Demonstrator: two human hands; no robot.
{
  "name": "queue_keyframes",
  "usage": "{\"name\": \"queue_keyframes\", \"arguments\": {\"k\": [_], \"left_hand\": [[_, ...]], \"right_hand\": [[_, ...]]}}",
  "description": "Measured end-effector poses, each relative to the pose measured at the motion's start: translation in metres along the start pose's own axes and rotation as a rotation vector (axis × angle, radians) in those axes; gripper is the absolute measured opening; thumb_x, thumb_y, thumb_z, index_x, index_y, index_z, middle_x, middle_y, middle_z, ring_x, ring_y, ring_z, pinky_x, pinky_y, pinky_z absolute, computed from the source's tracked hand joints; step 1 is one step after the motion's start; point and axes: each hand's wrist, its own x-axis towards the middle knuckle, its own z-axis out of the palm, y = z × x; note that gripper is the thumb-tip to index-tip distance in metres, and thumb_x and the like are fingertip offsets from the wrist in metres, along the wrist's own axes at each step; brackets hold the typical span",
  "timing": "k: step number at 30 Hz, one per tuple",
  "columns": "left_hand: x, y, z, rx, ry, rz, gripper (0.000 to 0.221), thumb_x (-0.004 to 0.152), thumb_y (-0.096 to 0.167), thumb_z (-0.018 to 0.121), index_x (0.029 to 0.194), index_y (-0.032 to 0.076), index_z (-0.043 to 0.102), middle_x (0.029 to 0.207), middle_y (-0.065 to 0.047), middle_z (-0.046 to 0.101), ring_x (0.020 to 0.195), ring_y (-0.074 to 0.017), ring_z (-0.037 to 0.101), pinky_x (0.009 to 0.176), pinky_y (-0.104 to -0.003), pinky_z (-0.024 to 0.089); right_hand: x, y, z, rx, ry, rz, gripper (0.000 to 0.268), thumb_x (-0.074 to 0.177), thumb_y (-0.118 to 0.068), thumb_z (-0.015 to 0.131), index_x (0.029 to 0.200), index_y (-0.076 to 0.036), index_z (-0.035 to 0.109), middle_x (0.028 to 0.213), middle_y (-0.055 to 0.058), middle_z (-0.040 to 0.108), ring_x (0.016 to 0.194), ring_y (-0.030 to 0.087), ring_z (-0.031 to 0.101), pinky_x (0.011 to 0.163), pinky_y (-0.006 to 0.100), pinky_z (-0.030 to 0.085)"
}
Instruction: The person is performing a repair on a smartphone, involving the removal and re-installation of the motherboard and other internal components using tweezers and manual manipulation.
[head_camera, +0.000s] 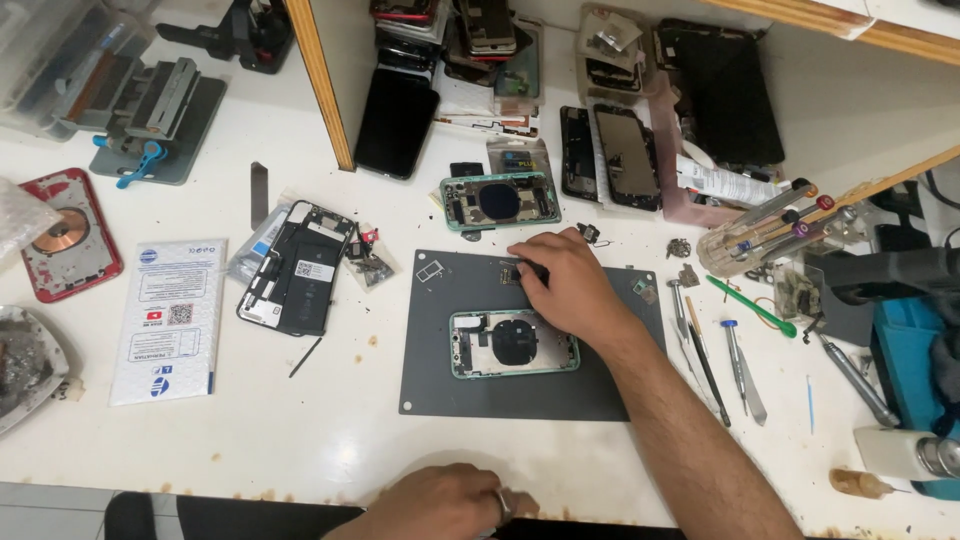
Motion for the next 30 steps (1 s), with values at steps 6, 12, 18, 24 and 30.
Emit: {"name": "queue_keyframes", "arguments": {"k": [6, 12, 18, 24, 30], "left_hand": [[-0.016, 0.015, -0.045, -0.040, 0.255, 0.071, 0.027, 0.100, 0.033, 0.066, 0.082, 0.013, 0.061, 0.088, -0.004, 0.064, 0.084, -0.0241, 0.063, 0.074, -0.035, 0.050], [-0.016, 0.008, -0.074, 0.007, -0.027, -0.477, 0.018, 0.083, 0.047, 0.075, 0.089, 0.030, 0.072, 0.088, 0.009, 0.066, 0.089, -0.0169, 0.064, 0.077, -0.035, 0.050], [0.010, -0.011, -0.096, -0.009, 0.574, -0.616, 0.027, 0.084, 0.039, 0.074, 0.066, 0.020, 0.069, 0.071, 0.005, 0.066, 0.067, -0.0160, 0.064, 0.067, -0.033, 0.049], [0.029, -0.017, -0.111, 0.023, 0.699, -0.553, 0.027, 0.087, 0.027, 0.073, 0.095, 0.002, 0.076, 0.080, -0.018, 0.070, 0.078, -0.0307, 0.072, 0.059, -0.034, 0.058], [0.032, -0.016, -0.124, 0.169, 0.697, -0.535, 0.031, 0.089, 0.029, 0.071, 0.100, 0.000, 0.075, 0.085, -0.019, 0.069, 0.084, -0.0311, 0.071, 0.063, -0.035, 0.060]], "right_hand": [[-0.033, -0.038, -0.041, -0.001, -0.243, -0.084, 0.046, 0.093, -0.031, 0.070, 0.131, -0.006, 0.069, 0.119, 0.007, 0.072, 0.104, 0.026, 0.053, 0.098, 0.041, 0.042], [-0.060, -0.035, -0.031, -0.164, -0.406, -0.018, 0.099, 0.074, -0.061, 0.088, 0.149, -0.007, 0.051, 0.145, 0.008, 0.053, 0.126, 0.030, 0.040, 0.106, 0.045, 0.038], [-0.069, -0.029, -0.022, -0.150, -0.275, -0.064, 0.097, 0.066, -0.063, 0.089, 0.140, -0.007, 0.061, 0.130, 0.008, 0.062, 0.115, 0.030, 0.047, 0.101, 0.045, 0.040], [-0.074, -0.060, -0.038, -0.103, -0.292, 0.098, 0.083, 0.064, -0.049, 0.091, 0.129, -0.003, 0.068, 0.116, 0.015, 0.069, 0.109, 0.029, 0.059, 0.094, 0.040, 0.050], [-0.088, -0.043, -0.041, -0.130, -0.246, 0.130, 0.082, 0.061, -0.051, 0.092, 0.128, -0.009, 0.071, 0.118, 0.009, 0.069, 0.113, 0.026, 0.058, 0.093, 0.038, 0.047]]}}
